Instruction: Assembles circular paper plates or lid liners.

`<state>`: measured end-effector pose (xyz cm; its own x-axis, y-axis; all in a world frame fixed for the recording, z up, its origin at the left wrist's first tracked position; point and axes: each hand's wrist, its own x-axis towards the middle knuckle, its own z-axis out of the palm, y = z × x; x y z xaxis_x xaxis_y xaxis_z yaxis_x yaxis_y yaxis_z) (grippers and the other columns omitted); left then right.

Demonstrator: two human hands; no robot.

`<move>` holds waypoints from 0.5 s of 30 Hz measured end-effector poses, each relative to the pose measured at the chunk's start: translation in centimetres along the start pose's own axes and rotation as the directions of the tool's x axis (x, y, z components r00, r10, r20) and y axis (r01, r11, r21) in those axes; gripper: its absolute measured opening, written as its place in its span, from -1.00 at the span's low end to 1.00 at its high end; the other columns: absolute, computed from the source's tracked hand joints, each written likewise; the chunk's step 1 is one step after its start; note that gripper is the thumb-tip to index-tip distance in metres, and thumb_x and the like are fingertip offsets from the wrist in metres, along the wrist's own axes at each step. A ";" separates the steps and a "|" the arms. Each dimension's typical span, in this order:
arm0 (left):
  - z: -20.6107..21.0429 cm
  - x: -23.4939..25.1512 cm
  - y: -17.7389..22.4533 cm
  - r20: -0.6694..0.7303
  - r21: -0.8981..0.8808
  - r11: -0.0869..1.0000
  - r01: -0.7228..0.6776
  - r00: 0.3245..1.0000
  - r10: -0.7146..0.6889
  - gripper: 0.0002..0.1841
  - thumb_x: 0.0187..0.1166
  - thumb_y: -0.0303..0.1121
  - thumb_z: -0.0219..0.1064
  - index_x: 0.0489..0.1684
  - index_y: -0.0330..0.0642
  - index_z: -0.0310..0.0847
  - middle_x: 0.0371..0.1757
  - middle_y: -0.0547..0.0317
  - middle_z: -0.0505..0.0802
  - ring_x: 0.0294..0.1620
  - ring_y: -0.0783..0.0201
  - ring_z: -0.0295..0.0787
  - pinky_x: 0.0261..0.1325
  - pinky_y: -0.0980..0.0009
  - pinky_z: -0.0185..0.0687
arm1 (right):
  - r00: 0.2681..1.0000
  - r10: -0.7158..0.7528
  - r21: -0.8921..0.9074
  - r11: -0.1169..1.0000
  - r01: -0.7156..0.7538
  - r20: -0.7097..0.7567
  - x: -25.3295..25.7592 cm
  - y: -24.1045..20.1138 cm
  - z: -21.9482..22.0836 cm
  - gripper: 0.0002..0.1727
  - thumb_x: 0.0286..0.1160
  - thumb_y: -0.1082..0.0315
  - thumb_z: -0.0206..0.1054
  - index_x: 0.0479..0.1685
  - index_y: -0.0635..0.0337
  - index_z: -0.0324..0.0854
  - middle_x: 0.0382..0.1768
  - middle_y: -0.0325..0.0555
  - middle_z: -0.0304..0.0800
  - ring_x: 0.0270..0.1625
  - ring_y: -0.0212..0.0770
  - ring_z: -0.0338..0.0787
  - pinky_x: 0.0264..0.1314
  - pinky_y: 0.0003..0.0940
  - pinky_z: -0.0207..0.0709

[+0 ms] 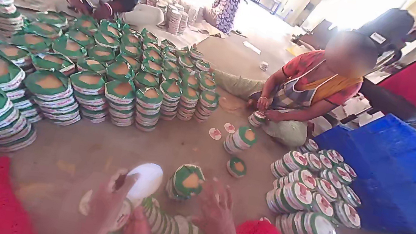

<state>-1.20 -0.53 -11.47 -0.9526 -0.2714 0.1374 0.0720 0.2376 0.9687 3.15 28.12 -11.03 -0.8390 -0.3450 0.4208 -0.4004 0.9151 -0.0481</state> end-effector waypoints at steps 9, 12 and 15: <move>6.4 0.9 3.3 0.249 -0.272 0.959 -0.074 0.958 0.145 -0.85 0.48 -0.37 0.42 -0.12 -0.19 0.83 -0.20 0.32 0.91 -0.15 0.52 0.83 -0.01 0.53 0.77 | 0.921 0.387 0.777 0.571 -0.266 0.031 4.7 -0.6 -0.6 -0.26 0.37 0.24 0.50 0.60 0.34 0.44 0.52 0.07 0.63 0.60 -0.06 0.57 0.66 -0.06 0.45; 7.9 2.2 2.4 0.245 -0.203 0.885 -0.420 0.853 0.461 -0.86 0.53 -0.35 0.40 -0.18 -0.01 0.91 0.01 0.37 0.94 0.25 0.33 0.77 0.45 0.31 0.58 | 0.950 0.275 0.740 0.668 -0.080 -0.145 5.9 0.8 0.4 -0.60 0.47 0.55 0.30 0.30 0.40 0.69 0.20 0.01 0.88 0.35 -0.14 0.81 0.49 -0.16 0.65; 8.4 2.4 0.8 0.265 0.098 0.770 -0.631 0.762 0.591 -0.79 0.59 -0.26 0.31 -0.18 0.16 0.94 0.14 0.43 0.93 0.43 0.05 0.68 0.54 -0.08 0.36 | 0.964 0.118 0.445 0.896 0.001 -0.240 5.7 1.8 1.7 -0.66 0.45 0.55 0.25 0.07 0.18 0.88 0.16 -0.01 0.91 0.38 0.07 0.80 0.51 0.03 0.58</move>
<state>-5.89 6.83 -12.11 -0.7617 0.1807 0.6223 0.6274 0.4455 0.6386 -3.00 27.40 -10.24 -0.7674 -0.1748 0.6169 -0.5237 0.7260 -0.4457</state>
